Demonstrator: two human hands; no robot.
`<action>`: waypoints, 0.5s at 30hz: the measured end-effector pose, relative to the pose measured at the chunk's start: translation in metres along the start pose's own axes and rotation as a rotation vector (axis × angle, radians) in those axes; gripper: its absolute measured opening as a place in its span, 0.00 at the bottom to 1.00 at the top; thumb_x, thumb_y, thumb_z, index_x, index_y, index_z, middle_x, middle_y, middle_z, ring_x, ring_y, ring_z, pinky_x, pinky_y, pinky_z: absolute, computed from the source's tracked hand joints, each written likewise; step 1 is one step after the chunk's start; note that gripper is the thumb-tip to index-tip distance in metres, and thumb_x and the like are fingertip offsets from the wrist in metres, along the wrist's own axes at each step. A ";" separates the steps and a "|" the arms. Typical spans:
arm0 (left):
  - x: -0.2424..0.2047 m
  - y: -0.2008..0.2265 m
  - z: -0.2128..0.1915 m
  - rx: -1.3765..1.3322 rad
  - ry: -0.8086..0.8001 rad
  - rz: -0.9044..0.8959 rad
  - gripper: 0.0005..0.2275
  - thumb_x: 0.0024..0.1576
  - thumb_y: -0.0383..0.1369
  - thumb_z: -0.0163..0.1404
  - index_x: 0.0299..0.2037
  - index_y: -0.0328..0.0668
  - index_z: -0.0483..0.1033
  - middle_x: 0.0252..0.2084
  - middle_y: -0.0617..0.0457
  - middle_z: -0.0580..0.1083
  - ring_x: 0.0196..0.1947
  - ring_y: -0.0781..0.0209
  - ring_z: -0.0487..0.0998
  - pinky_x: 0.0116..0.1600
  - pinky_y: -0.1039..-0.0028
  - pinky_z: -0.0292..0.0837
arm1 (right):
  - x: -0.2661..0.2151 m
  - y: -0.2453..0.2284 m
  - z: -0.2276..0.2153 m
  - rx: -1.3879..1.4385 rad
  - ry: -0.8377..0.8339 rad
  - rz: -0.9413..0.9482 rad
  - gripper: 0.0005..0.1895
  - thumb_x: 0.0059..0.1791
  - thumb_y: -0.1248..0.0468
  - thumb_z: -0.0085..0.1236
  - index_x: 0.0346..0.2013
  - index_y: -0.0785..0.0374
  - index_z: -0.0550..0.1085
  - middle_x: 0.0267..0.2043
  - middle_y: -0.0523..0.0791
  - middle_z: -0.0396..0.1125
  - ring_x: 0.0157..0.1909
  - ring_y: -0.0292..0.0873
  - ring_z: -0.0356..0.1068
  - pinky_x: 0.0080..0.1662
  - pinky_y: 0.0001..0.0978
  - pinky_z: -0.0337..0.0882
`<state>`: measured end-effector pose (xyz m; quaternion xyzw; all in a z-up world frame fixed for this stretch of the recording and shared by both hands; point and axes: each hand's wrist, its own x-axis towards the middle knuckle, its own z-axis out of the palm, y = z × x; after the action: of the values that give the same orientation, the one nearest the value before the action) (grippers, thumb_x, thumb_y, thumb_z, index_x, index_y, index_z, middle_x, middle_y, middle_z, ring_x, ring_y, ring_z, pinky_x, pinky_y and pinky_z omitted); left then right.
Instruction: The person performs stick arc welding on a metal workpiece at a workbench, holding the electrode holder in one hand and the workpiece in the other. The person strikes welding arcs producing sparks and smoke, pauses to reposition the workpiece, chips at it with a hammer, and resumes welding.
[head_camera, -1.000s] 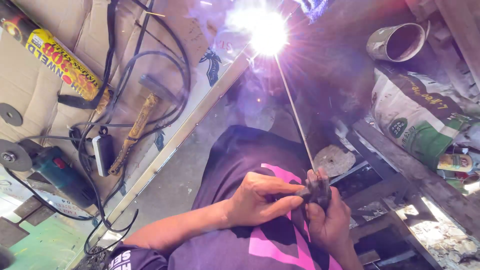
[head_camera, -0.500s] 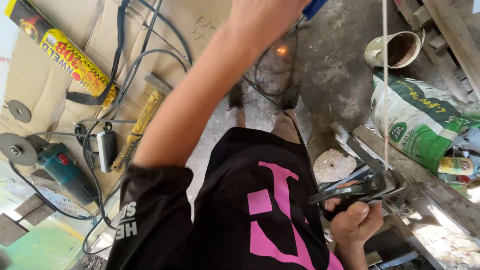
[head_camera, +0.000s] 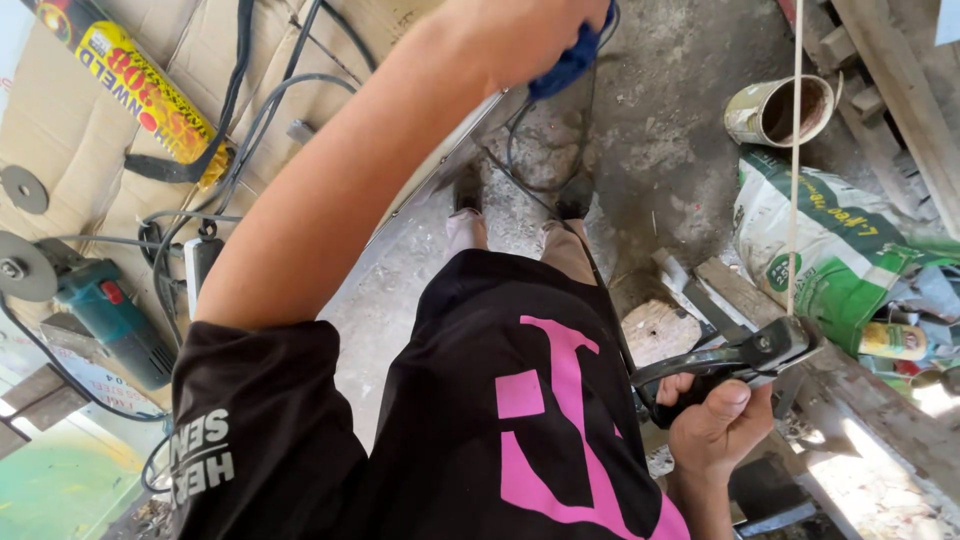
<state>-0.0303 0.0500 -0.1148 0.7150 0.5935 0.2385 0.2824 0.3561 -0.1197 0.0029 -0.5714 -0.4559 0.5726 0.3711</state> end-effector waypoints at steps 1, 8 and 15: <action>-0.004 0.006 -0.002 0.152 -0.017 -0.007 0.03 0.58 0.25 0.53 0.37 0.39 0.80 0.31 0.50 0.79 0.28 0.60 0.81 0.29 0.68 0.73 | 0.002 0.000 0.000 0.006 -0.012 0.000 0.33 0.59 0.40 0.49 0.50 0.71 0.63 0.27 0.47 0.61 0.24 0.40 0.62 0.31 0.34 0.67; -0.036 0.062 -0.008 0.600 0.272 -0.028 0.03 0.52 0.31 0.53 0.32 0.46 0.80 0.44 0.42 0.72 0.45 0.47 0.79 0.40 0.62 0.77 | 0.016 -0.004 0.007 0.021 -0.112 -0.028 0.30 0.61 0.41 0.47 0.47 0.71 0.62 0.27 0.48 0.60 0.24 0.41 0.61 0.31 0.35 0.66; -0.020 0.049 0.010 0.548 0.475 -0.146 0.03 0.53 0.32 0.52 0.32 0.46 0.79 0.43 0.47 0.71 0.43 0.51 0.79 0.39 0.63 0.76 | 0.037 -0.004 -0.003 -0.024 -0.221 -0.068 0.31 0.62 0.41 0.46 0.45 0.71 0.62 0.28 0.49 0.61 0.25 0.43 0.62 0.33 0.37 0.66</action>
<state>0.0080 0.0220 -0.0886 0.6444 0.7339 0.2091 -0.0491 0.3556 -0.0829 -0.0050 -0.4934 -0.5199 0.6138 0.3309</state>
